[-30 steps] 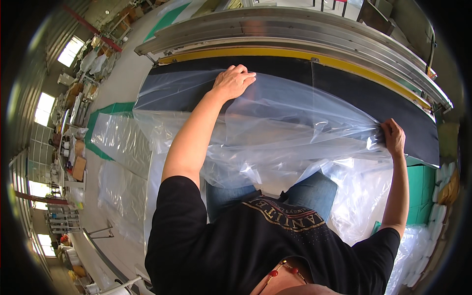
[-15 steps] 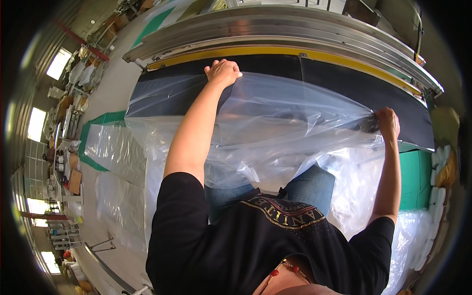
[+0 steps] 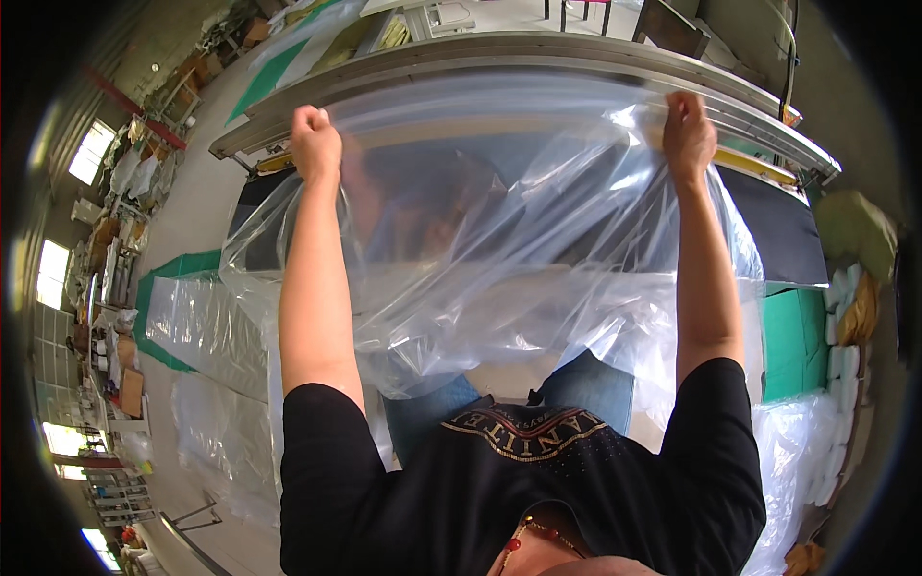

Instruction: Aligning and feeding large plastic film into a heat sealing machine for product manufacturing.

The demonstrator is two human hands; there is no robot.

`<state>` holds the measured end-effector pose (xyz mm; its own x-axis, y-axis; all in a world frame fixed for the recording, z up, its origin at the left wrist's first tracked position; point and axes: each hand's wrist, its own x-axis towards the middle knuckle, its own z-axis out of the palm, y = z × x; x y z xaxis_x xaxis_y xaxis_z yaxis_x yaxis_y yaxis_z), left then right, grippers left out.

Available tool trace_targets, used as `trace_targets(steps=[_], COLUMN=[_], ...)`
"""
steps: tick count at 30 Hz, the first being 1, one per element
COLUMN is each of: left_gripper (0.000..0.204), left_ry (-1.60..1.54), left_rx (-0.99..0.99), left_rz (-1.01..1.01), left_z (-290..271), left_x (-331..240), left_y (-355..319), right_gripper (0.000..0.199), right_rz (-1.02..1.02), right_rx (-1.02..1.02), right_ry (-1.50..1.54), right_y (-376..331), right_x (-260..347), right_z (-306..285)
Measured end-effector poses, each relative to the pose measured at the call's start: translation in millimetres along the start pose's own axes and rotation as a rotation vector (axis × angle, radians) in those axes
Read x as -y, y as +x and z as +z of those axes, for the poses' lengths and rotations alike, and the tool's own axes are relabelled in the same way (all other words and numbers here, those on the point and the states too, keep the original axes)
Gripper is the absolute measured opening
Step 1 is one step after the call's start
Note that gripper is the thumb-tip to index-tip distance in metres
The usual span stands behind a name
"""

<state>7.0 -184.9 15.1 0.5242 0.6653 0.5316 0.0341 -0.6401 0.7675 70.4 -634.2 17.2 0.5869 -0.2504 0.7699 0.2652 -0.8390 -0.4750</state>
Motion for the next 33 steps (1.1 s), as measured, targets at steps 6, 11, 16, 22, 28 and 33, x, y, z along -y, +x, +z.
trace_targets(steps=[6, 11, 16, 22, 28, 33], left_gripper=[0.015, 0.014, 0.017, 0.016, 0.016, 0.013], left_ry=[0.308, 0.434, 0.379, 0.268, 0.338, 0.532], left_rx=[0.122, 0.116, 0.103, 0.086, 0.049, -0.153], left_rz=[-0.116, -0.041, -0.150, -0.195, -0.059, 0.040], left_z=[49, 67, 74, 75, 74, 73], left_x=[37, 45, 48, 52, 53, 44], left_y=[-39, -42, -33, -33, -34, -41], right_gripper=[0.015, 0.017, 0.018, 0.015, 0.017, 0.027], right_rz=[-0.022, 0.009, 0.001, -0.129, -0.313, -0.316], right_rx=[0.212, 0.266, 0.280, 0.344, 0.363, 0.520], right_ry=[-0.116, -0.148, -0.174, -0.251, -0.259, -0.325], right_y=[-43, -36, -29, -30, -33, -32], right_x=[-53, -58, -58, -55, -59, -60], right_z=[44, 53, 56, 53, 53, 43])
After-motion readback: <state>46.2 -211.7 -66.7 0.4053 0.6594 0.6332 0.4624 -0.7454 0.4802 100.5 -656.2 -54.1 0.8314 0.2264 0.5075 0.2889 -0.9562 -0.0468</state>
